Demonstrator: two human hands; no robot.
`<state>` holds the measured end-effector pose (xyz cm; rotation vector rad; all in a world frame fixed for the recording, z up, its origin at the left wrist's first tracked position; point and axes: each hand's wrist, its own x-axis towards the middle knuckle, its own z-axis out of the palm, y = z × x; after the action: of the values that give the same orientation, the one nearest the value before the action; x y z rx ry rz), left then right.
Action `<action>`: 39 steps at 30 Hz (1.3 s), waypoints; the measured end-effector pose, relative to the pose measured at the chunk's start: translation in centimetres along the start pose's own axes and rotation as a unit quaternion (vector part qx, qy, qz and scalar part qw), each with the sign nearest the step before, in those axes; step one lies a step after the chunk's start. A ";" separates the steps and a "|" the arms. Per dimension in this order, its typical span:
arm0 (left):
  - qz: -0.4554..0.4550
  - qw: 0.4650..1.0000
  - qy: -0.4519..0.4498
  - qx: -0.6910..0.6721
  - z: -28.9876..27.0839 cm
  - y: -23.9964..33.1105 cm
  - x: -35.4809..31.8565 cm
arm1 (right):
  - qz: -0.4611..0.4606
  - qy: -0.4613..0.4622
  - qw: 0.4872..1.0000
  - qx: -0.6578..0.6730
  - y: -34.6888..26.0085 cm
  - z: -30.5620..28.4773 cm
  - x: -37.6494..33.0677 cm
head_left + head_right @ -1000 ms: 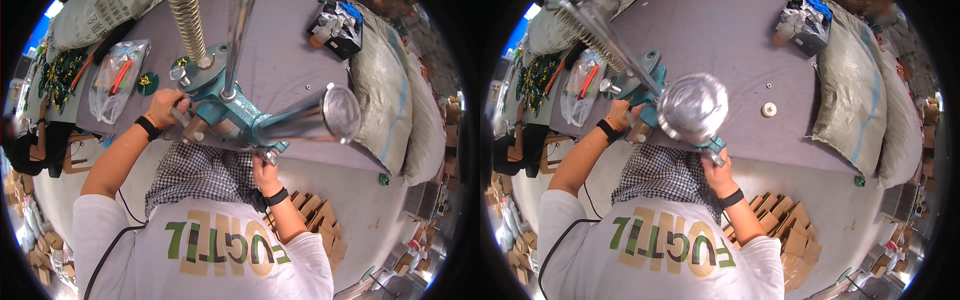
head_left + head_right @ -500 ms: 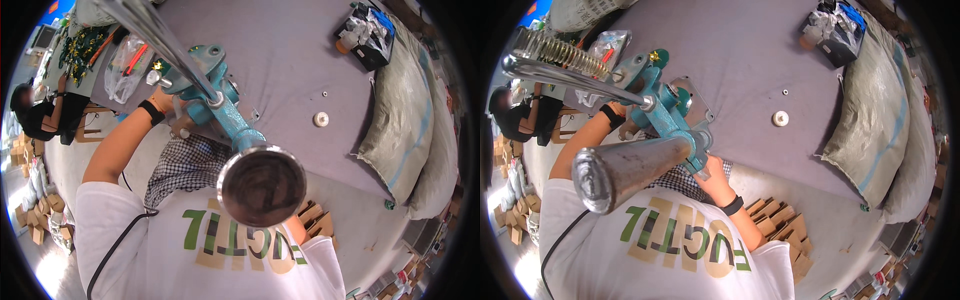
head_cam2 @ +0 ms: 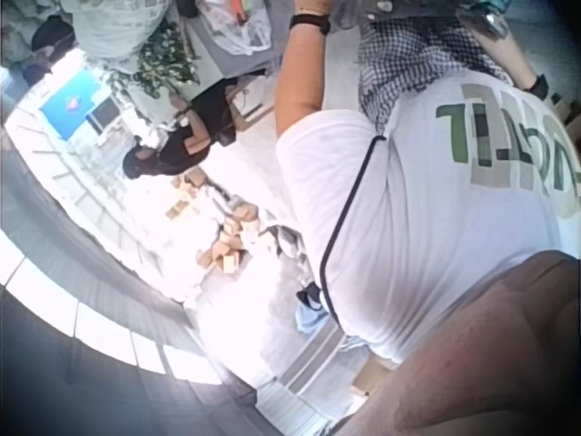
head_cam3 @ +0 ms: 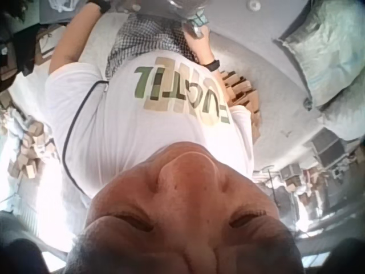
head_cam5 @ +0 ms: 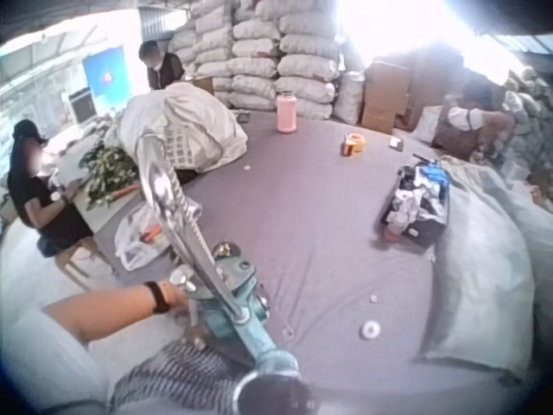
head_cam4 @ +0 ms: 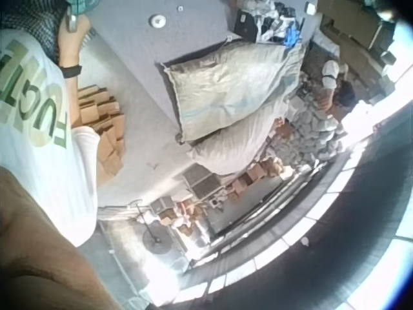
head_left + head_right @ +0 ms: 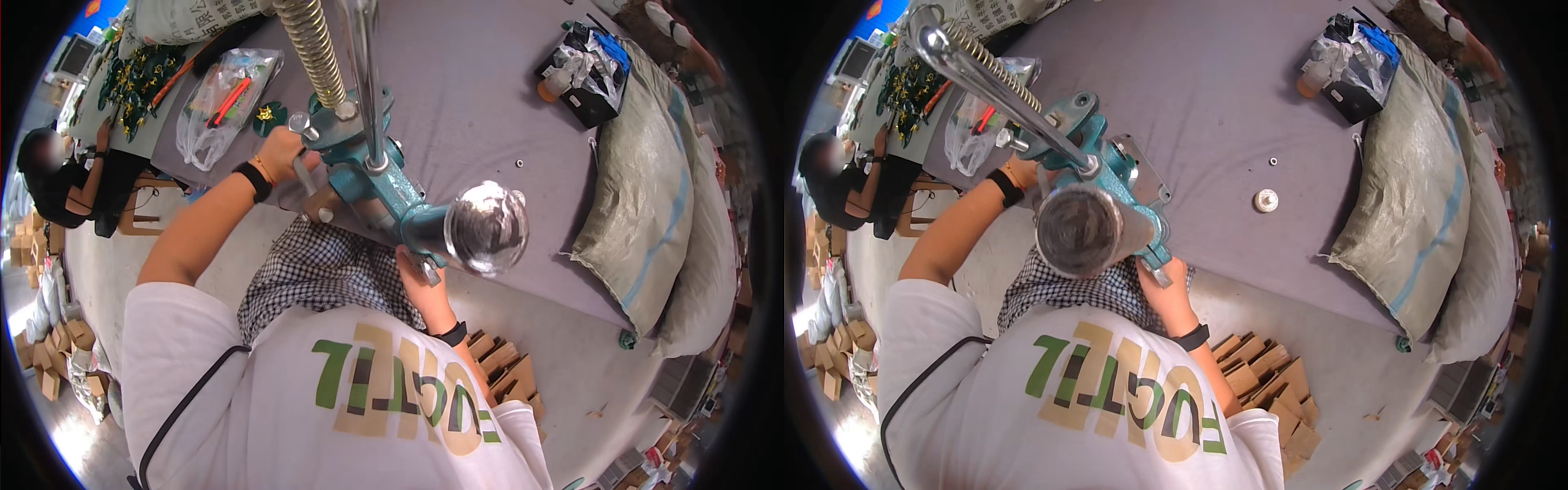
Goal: Using a manual press and an adjustable wrench to assemble gold inserts into green plastic bases in a workshop setting.
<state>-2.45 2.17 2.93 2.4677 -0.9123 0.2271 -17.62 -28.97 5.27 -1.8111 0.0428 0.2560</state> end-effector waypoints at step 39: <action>-0.026 0.987 0.146 -0.062 0.1 4.3 2.4 | 0.091 0.048 0.910 -0.402 -9.8 -4.1 -6.4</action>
<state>-3.43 -2.04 5.30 2.2630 -0.7138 0.4853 -21.60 -31.08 16.80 -2.6501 0.2013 0.3479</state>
